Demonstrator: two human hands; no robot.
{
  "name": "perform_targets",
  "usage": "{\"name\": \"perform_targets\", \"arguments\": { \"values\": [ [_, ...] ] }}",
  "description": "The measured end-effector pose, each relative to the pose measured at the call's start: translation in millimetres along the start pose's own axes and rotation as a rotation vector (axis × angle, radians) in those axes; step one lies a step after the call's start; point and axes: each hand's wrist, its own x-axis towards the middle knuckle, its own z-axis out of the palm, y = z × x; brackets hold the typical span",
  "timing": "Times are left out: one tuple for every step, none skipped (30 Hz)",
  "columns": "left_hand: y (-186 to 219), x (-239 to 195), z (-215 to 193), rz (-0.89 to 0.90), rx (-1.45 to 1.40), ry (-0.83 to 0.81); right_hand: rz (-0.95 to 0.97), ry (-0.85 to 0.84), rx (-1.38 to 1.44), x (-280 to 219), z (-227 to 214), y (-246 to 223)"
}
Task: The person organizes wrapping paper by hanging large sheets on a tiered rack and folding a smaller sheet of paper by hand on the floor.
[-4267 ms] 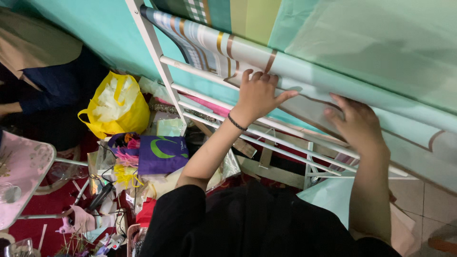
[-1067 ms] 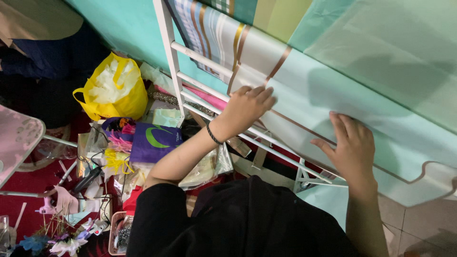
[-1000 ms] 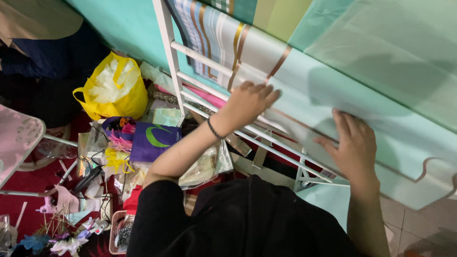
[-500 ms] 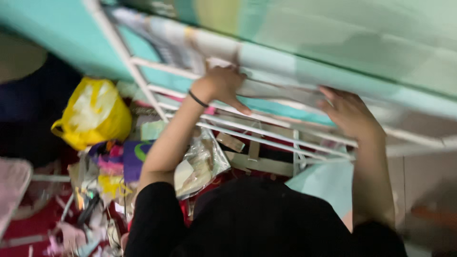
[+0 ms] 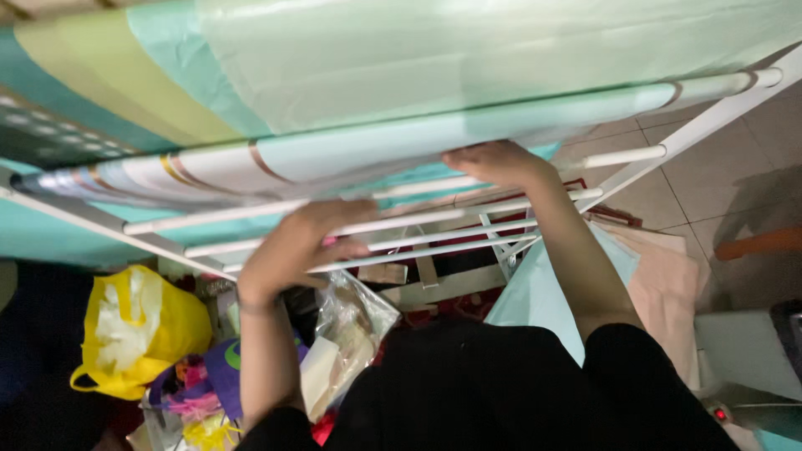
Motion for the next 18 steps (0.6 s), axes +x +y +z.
{"name": "perform_targets", "arguments": {
  "values": [
    [5.8, -10.4, 4.5, 0.193, -0.082, 0.263, -0.044, 0.005, -0.072, 2.3, 2.4, 5.4],
    [10.6, -21.4, 9.2, 0.385, -0.164, 0.525, -0.088, 0.011, -0.144, 5.4, 5.5, 10.4],
    [-3.2, -17.4, 1.2, 0.385, -0.169, 0.524, -0.085, 0.007, -0.144, 1.3, 4.0, 8.1],
    [-17.0, -13.6, -6.6, 0.385, 0.222, 0.768, -0.014, -0.025, -0.144, -2.8, 2.8, 5.6],
    [-30.5, -9.9, -14.9, 0.374, 0.627, 0.995, 0.056, -0.054, -0.145, -6.6, 1.0, 2.7],
    [-32.1, -11.0, -17.7, 0.373, 0.626, 0.995, 0.056, -0.056, -0.145, -15.8, 4.8, 12.8],
    [-34.2, -11.9, -22.0, 0.286, 0.721, 1.025, 0.007, -0.032, -0.139, -24.2, 8.1, 22.1],
    [-36.1, -12.7, -26.6, 0.197, 0.815, 1.052, -0.043, -0.009, -0.134, -32.6, 11.2, 31.3],
    [-43.1, -11.5, -25.0, 0.2, 0.818, 1.058, -0.044, -0.003, -0.137, -52.1, 11.2, 37.8],
    [-50.1, -9.8, -23.5, 0.192, 0.772, 1.057, -0.211, 0.162, 0.169, -71.5, 11.2, 44.5],
    [-56.3, -8.1, -21.0, 0.184, 0.724, 1.053, -0.372, 0.325, 0.479, -92.1, 12.2, 52.1],
    [-44.7, -5.7, -25.1, 0.187, 0.724, 1.057, -0.373, 0.329, 0.476, -104.7, 16.0, 74.1],
    [-32.7, -4.7, -27.5, 0.22, 0.7, 1.092, -0.422, 0.742, 0.531, -118.2, 21.1, 96.3],
    [-20.9, -3.8, -29.6, 0.253, 0.674, 1.127, -0.455, 1.159, 0.577, -131.7, 26.5, 118.6],
    [-32.0, -7.3, -17.3, 0.248, 0.675, 1.13, -0.459, 1.155, 0.574, -129.5, 15.2, 127.8],
    [-42.8, -10.8, -4.5, 0.123, 0.639, 1.378, -0.311, 1.43, 0.687, -127.4, 4.1, 137.0],
    [-53.6, -14.8, 8.7, -0.006, 0.596, 1.62, -0.147, 1.704, 0.793, -125.9, -4.9, 146.3],
    [-53.8, -18.4, 13.0, -0.009, 0.597, 1.62, -0.148, 1.701, 0.793, -125.7, -4.9, 152.7]
  ]
}}
